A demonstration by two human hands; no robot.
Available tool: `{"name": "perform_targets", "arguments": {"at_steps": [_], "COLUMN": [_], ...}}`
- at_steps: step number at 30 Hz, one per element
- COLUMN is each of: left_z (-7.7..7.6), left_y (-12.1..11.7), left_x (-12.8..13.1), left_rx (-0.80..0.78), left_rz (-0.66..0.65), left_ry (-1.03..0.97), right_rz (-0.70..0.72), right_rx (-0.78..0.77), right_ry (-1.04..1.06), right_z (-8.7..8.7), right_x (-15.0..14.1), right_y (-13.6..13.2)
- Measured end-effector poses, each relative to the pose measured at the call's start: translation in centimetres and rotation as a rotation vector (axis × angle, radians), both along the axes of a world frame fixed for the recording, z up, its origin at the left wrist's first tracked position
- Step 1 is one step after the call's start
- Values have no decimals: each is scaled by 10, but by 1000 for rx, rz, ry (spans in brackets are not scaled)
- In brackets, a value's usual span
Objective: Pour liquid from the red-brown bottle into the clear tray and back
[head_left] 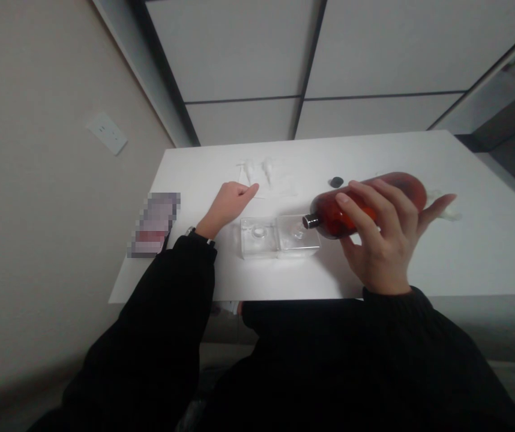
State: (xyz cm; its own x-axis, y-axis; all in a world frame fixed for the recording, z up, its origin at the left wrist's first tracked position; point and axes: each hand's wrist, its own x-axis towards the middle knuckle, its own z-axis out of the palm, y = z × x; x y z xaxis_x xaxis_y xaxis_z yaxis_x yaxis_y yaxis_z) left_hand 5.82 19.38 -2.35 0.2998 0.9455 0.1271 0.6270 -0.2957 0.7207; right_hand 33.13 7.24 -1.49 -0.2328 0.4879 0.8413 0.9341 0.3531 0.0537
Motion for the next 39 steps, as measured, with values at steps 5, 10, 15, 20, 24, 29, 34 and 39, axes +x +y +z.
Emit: {"name": "perform_targets", "arguments": {"at_steps": [5,10,15,20,24,29,34,39], "left_z": [-1,0,1,2,3,4,3,3], "left_y": [0,0,0,-2,-3,-3,-2,-2], "left_x": [0,0,0,1,1,1,1,0], "left_rx": [4,-1,6,3,1,3,-4,2], "left_rz": [1,9,-2,2,3,5,0,-2], "left_ry": [4,16,34,27,26,15,6,12], "right_rz": [19,4,13,17,21,13,21,-31], "right_rx": [12,-2,22,27,29,-9,1,-18], "right_ry": [-15,-1,0,-1,2,-1,12,17], "right_z": [1,0,0,0,-1,0,-1,-5], "right_x": [0,0,0,0,0,1,1,1], "right_y": [0,0,1,1,1,0,0,1]}}
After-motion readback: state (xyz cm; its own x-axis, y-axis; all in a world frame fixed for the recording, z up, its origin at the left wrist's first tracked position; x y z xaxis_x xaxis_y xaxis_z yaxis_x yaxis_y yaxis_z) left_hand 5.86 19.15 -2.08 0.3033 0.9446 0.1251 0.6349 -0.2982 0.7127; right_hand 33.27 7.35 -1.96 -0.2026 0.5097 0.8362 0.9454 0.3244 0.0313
